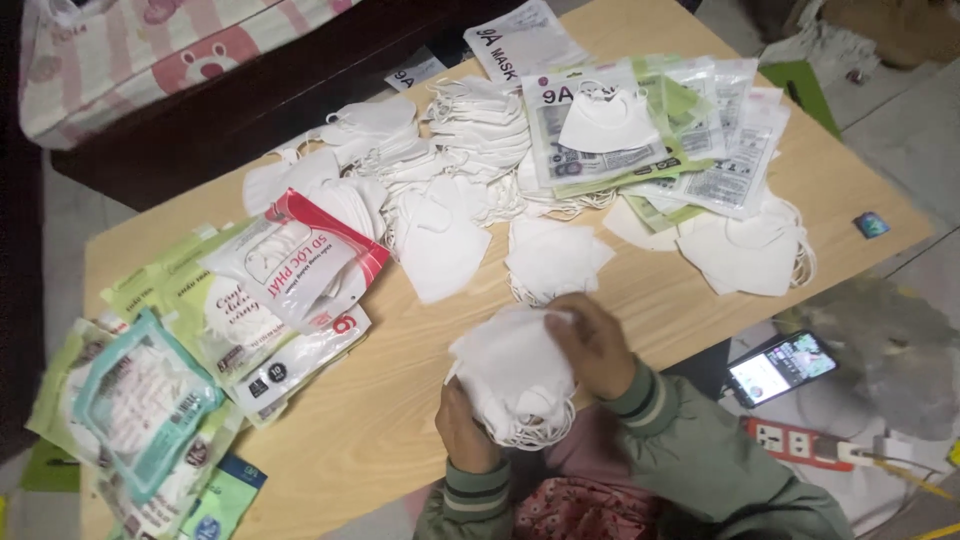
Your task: Sorting and stacking white face masks from a pile on a table into neat stacks.
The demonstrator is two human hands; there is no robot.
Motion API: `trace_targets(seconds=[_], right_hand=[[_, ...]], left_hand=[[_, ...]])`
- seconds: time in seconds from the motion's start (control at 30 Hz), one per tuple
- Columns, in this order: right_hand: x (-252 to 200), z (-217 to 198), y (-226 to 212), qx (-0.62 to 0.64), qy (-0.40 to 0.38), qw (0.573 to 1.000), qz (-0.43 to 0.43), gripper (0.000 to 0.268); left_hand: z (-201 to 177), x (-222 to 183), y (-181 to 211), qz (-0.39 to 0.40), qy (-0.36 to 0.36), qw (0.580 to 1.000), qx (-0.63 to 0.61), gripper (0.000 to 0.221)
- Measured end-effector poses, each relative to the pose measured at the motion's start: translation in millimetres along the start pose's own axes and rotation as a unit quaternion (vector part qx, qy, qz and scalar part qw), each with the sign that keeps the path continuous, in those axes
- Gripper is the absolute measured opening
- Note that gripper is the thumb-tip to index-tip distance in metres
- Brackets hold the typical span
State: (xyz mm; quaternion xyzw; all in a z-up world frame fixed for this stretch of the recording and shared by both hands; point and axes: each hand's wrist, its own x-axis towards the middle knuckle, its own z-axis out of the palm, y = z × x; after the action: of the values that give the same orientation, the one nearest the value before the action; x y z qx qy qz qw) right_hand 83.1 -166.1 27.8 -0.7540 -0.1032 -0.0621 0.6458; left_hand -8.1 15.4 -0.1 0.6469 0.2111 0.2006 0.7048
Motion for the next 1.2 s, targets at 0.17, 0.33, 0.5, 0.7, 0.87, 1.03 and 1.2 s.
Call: trace_targets(seconds=[0.17, 0.33, 0.5, 0.7, 0.87, 1.03, 1.2], right_hand=[[17, 11, 6, -0.036, -0.089, 0.995, -0.016, 0.023], [89, -17, 36, -0.298, 0.021, 0.935, -0.191, 0.036], [112, -34, 61, -0.463, -0.013, 0.883, 0.076, 0.091], [117, -33, 86, -0.431, 0.007, 0.898, 0.085, 0.056], [119, -36, 86, -0.422, -0.001, 0.904, 0.071, 0.048], [123, -42, 61, -0.433, -0.049, 0.891, 0.129, 0.047], [125, -42, 99, -0.351, -0.008, 0.933, 0.081, 0.024]], left_hand=[[-4, 4, -6, -0.035, -0.014, 0.999, -0.012, 0.038], [-5, 7, -22, 0.146, 0.021, 0.988, 0.046, 0.066], [-4, 4, -18, 0.096, -0.001, 0.995, -0.034, 0.053], [-9, 4, -27, 0.109, -0.008, 0.994, 0.025, 0.018], [-9, 3, -25, 0.038, -0.006, 0.997, 0.067, 0.022], [-7, 2, -20, 0.030, 0.005, 0.993, 0.117, 0.020], [-1, -1, -12, 0.005, 0.023, 0.992, 0.120, 0.024]])
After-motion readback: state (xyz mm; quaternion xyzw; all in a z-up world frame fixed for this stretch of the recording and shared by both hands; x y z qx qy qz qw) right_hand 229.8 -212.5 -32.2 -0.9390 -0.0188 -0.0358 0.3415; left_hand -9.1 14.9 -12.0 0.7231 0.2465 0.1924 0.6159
